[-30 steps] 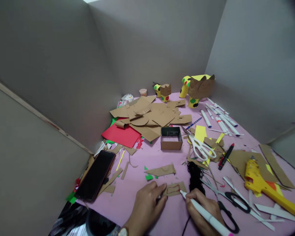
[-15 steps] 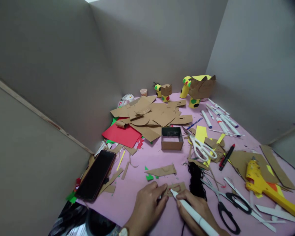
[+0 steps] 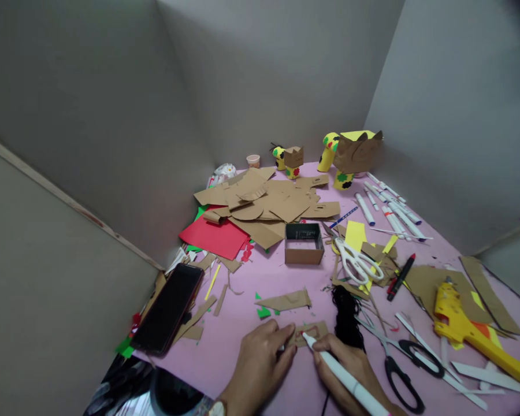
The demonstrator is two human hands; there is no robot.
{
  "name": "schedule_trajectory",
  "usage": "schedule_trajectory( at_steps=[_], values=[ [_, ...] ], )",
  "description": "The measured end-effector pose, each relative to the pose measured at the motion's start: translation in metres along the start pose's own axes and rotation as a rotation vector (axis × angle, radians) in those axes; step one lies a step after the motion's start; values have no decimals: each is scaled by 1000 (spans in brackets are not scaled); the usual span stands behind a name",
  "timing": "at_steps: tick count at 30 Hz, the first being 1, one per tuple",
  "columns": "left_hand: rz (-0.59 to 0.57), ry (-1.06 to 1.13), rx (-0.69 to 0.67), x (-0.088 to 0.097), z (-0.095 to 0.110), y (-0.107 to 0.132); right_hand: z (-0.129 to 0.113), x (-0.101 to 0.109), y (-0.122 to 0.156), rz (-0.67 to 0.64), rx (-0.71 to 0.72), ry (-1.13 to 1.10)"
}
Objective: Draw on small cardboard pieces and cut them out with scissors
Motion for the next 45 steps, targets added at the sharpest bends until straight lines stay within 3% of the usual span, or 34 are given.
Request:
schedule_trajectory(
  at_steps=[24,45],
  values=[
    [0,0,2,-1,-1,1,4,6,4,96,-81,-34],
    [-3,-4,9,-2,-2,0,-4,1,1,-9,19,-30]
  ],
)
Point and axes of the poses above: each hand's wrist, its own y-axis away from the middle knuckle, its own x-axis out of the back of the hand, z = x × y, the point moved 6 cm from there along -y, towards the middle knuckle, and after that the axes turned 1 degree about y, right-handed, at the moved point
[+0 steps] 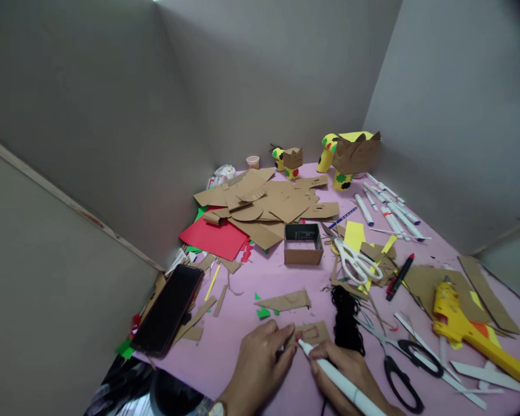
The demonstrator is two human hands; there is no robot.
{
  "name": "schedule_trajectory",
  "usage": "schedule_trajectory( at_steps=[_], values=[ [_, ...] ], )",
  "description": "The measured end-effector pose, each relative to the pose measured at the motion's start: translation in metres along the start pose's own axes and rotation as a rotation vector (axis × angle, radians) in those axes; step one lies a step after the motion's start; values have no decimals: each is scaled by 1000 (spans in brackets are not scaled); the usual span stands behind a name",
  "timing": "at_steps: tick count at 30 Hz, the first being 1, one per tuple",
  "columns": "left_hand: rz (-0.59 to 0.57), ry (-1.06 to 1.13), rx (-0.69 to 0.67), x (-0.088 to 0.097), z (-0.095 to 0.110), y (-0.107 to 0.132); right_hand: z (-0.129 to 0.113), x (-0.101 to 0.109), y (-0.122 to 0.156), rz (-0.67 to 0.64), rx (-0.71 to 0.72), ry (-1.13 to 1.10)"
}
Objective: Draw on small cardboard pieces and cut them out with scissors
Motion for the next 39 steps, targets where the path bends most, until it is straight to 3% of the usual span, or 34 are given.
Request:
schedule_trajectory(
  at_steps=[6,11,39],
  values=[
    [-9,1,-2,-1,-2,1,11,15,8,126,-135,50],
    [-2,9,-9,0,-1,1,15,12,9,139,-178,43],
    [13,13,-18,1,0,2,7,5,3,98,-70,14]
  ],
)
Point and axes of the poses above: each hand's wrist, its own y-axis away from the middle knuckle, its own x-axis out of the back of the hand, z = x × y, the point moved 6 cm from there along -y, towards the middle knuckle, and after that the axes turned 1 degree about y, right-handed, at the moved point
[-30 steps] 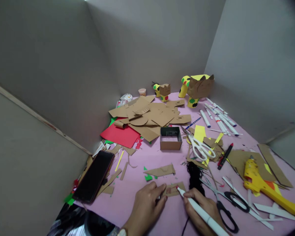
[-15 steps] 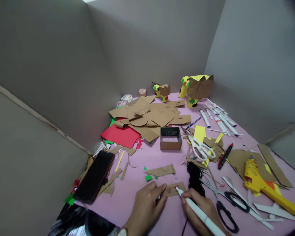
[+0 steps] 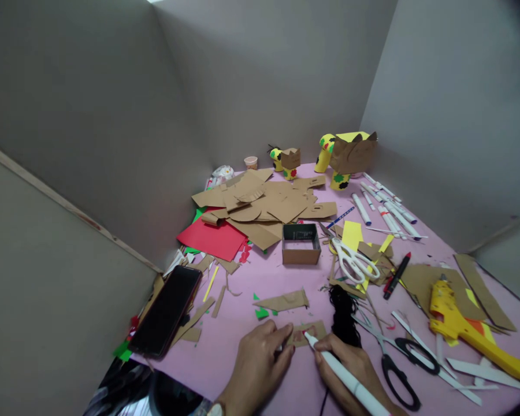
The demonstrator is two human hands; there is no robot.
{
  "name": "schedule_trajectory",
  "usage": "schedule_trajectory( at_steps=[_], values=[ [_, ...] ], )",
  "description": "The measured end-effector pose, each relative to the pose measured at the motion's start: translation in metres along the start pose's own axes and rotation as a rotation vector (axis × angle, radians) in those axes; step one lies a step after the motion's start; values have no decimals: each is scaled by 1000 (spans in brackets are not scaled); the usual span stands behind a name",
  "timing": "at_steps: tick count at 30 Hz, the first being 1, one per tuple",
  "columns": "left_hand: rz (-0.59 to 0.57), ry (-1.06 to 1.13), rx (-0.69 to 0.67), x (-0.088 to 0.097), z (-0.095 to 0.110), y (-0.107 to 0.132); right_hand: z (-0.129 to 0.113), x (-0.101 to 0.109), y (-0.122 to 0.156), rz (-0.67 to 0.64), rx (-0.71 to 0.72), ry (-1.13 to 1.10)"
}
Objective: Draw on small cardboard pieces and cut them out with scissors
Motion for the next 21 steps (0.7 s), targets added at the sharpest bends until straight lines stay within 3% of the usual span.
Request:
schedule_trajectory(
  at_steps=[9,21],
  values=[
    [3,-8,5,-1,0,0,-4,-1,0,-26,40,-13],
    [-26,-13,19,0,0,-1,6,8,3,46,-105,28]
  ],
)
Point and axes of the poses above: each hand's wrist, its own y-axis away from the middle knuckle, its own x-axis out of the back of the hand, z = x × y, the point moved 6 cm from there along -y, towards the middle knuckle, and after that the axes turned 1 degree about y, right-handed, at the moved point
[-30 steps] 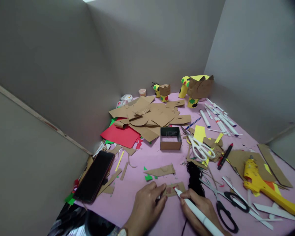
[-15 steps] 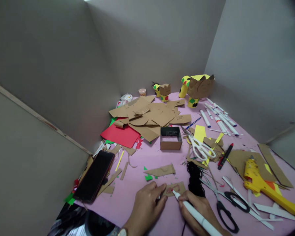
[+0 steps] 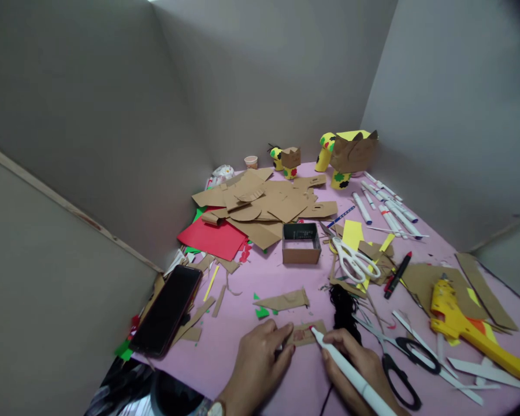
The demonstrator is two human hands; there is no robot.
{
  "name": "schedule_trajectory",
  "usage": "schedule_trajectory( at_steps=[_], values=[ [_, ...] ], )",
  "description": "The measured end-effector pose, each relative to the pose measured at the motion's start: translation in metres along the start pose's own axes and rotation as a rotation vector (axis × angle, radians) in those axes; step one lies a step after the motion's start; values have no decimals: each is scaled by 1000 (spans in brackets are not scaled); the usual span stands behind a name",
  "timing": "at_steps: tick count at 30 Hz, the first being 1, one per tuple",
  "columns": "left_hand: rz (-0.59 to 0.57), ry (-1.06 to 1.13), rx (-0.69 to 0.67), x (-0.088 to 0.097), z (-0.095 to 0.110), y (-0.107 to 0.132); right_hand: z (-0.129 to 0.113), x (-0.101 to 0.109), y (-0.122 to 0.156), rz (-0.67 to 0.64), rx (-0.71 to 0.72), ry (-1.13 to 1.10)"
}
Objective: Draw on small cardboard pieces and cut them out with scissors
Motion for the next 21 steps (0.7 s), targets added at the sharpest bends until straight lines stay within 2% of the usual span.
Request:
schedule_trajectory(
  at_steps=[7,16,21],
  values=[
    [11,12,-10,0,1,0,-2,-4,1,3,29,4],
    [7,-6,-7,1,1,0,-2,8,3,42,39,-10],
    [21,-6,-12,2,2,0,-8,1,1,29,93,-21]
  ],
)
Point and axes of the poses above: each hand's wrist, its own y-axis away from the middle knuckle, its own x-axis out of the back of the hand, z = x × y, the point moved 6 cm from there along -y, towards the middle knuckle, and after that the axes turned 1 degree about y, right-handed, at the moved point
